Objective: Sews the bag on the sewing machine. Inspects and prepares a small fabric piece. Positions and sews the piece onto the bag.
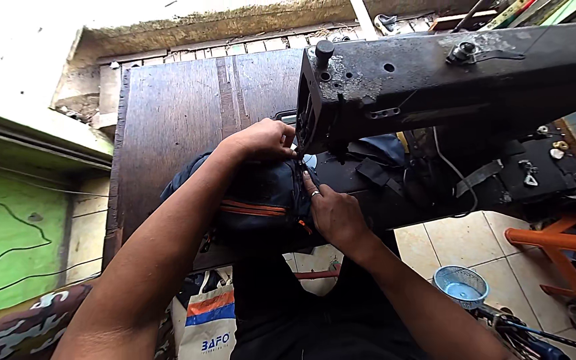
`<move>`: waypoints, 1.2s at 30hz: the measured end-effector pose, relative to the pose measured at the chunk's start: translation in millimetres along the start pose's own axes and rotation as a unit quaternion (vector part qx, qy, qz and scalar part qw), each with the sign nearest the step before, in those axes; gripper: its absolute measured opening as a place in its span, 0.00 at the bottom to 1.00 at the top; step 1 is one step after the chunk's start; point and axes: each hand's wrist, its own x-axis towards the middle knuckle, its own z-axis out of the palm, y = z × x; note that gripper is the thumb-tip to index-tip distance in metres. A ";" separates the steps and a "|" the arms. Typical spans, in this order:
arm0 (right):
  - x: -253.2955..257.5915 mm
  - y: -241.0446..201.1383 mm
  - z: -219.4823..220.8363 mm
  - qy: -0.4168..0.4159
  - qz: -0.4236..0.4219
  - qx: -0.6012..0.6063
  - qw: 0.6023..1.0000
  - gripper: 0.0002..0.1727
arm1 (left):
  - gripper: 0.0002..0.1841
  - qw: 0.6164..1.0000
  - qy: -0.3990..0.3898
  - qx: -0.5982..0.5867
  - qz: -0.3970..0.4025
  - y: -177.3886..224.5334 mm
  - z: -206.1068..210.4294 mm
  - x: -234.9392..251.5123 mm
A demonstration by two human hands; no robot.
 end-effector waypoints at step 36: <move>8.0 2.9 -15.3 0.053 0.110 0.189 0.974 0.10 | 0.18 0.925 0.221 0.262 0.167 42.6 86.3 -83.8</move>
